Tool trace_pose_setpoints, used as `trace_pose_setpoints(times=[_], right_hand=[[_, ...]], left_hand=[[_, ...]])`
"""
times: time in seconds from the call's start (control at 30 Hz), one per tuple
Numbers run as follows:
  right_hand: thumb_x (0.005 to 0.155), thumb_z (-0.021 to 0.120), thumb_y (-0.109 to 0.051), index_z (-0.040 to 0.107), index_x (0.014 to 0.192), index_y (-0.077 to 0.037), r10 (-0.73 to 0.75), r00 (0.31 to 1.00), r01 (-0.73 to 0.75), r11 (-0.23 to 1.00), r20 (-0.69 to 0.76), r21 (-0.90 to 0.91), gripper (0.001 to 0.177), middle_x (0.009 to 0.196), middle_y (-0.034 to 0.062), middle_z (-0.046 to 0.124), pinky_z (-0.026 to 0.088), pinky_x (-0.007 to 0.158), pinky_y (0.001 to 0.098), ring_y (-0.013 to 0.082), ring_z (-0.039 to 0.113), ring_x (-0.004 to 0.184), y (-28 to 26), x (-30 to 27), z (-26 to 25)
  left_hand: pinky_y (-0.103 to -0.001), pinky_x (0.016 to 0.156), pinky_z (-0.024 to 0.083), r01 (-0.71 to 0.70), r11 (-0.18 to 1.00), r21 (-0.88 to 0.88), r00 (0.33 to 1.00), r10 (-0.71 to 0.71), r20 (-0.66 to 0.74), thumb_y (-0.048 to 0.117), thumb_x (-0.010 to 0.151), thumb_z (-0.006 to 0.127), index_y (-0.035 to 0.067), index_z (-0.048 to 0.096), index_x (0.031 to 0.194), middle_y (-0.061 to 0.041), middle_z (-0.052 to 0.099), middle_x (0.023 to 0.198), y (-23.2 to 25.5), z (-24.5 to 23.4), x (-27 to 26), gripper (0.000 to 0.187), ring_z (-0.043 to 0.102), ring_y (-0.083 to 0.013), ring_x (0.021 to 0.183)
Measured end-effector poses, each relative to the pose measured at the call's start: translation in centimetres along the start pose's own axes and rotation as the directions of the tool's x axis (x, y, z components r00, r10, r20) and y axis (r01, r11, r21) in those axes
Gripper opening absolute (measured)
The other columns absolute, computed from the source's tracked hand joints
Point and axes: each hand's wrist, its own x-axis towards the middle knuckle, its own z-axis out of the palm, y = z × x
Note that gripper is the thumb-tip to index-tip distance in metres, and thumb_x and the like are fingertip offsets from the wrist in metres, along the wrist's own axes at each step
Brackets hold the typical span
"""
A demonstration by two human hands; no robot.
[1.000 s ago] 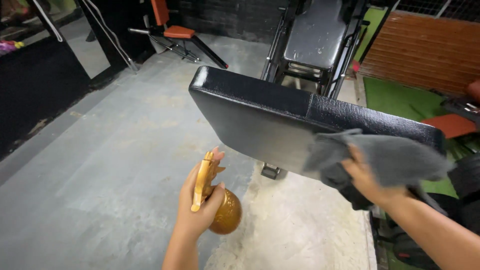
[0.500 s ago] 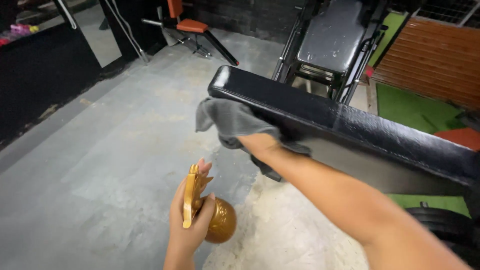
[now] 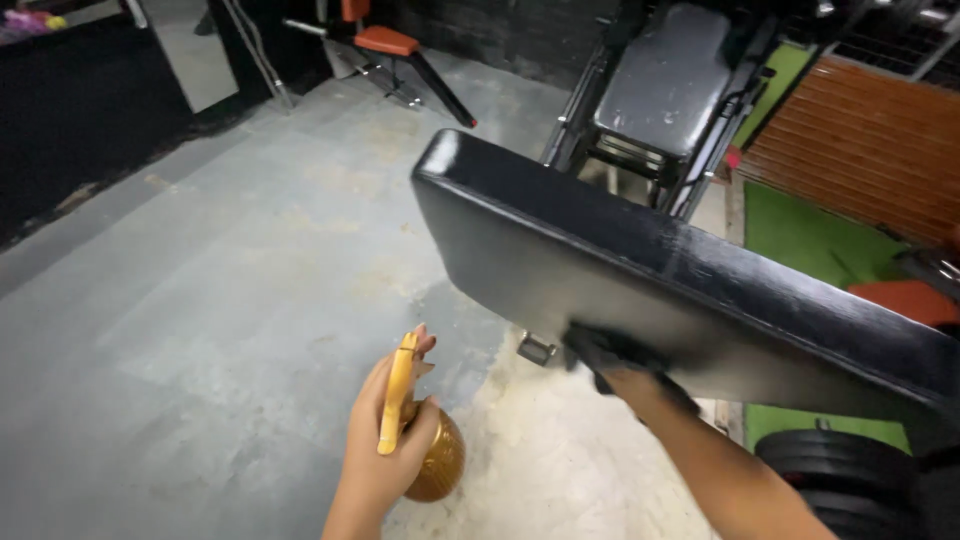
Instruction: Spraying and wiping down the leather pads and metal surfaces of a leg press machine in a gym environment.
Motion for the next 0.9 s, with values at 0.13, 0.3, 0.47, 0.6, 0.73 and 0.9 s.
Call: trace_pose_setpoints(times=[0.13,0.3,0.47,0.6,0.73,0.9], right_hand=[[0.097,0.058,-0.023,0.045,0.145,-0.002,0.397,0.89,-0.456,0.786,-0.225,-0.417,0.054,0.145,0.0194,0.049,0.039,0.107,0.0471,0.033,0.049,0.128,-2.3,-11.3,6.2],[0.097,0.055,-0.026,0.06,0.125,-0.013,0.822,0.526,-0.501,0.508,-0.219,0.701,0.031,0.116,0.0117,0.066,0.051,0.092,0.0455,0.0288,0.062,0.105,5.3,-19.9,-5.0],[0.095,0.054,-0.029,0.063,0.122,-0.021,0.926,0.341,-0.331,0.278,-0.161,0.902,0.03,0.113,0.0072,0.071,0.054,0.09,0.0441,0.0266,0.066,0.102,17.9,-23.4,-15.9],[0.092,0.053,-0.032,0.058,0.133,-0.026,0.878,0.316,-0.423,0.47,-0.36,0.775,0.042,0.128,0.0044,0.068,0.052,0.096,0.0425,0.0259,0.063,0.115,21.4,-20.6,-17.9],[0.095,0.051,-0.035,0.057,0.142,-0.024,0.779,0.328,-0.574,0.614,-0.535,0.542,0.048,0.141,0.0034,0.062,0.048,0.103,0.0404,0.0243,0.058,0.126,21.7,-14.9,-20.0],[0.11,0.048,-0.035,0.058,0.146,-0.014,0.76,0.323,-0.586,0.628,-0.564,0.512,0.042,0.144,0.0099,0.058,0.045,0.105,0.0426,0.028,0.056,0.129,18.7,-4.7,-15.9]], left_hand=[[-0.037,0.109,0.046,-0.024,1.0,0.001,0.998,0.024,0.065,-0.007,0.078,0.06,0.004,0.055,0.142,-0.01,0.062,0.143,-1.1,2.7,0.6,0.065,0.061,-0.0233,0.132],[-0.037,0.107,0.049,-0.007,0.997,-0.074,0.985,0.02,0.17,-0.006,0.078,0.058,0.005,0.054,0.144,-0.009,0.064,0.14,-1.4,5.4,0.1,0.067,0.065,-0.0225,0.127],[-0.037,0.109,0.046,0.014,0.999,-0.043,0.987,-0.007,0.16,-0.007,0.078,0.059,0.005,0.057,0.142,-0.009,0.068,0.136,-1.3,6.4,-0.6,0.065,0.065,-0.0222,0.128],[-0.036,0.108,0.047,0.016,0.999,-0.031,0.994,-0.013,0.11,-0.008,0.075,0.055,0.006,0.057,0.142,-0.008,0.067,0.136,-0.4,6.0,-1.3,0.069,0.065,-0.0217,0.127],[-0.036,0.106,0.047,-0.012,0.999,0.034,1.0,0.012,-0.021,-0.008,0.073,0.057,0.007,0.056,0.142,-0.009,0.065,0.139,-0.6,5.4,-2.5,0.071,0.063,-0.0224,0.125],[-0.036,0.107,0.046,-0.021,0.996,0.087,0.993,0.031,-0.114,-0.004,0.076,0.061,0.005,0.058,0.139,-0.012,0.065,0.135,-1.1,4.7,-4.0,0.063,0.063,-0.0254,0.128]])
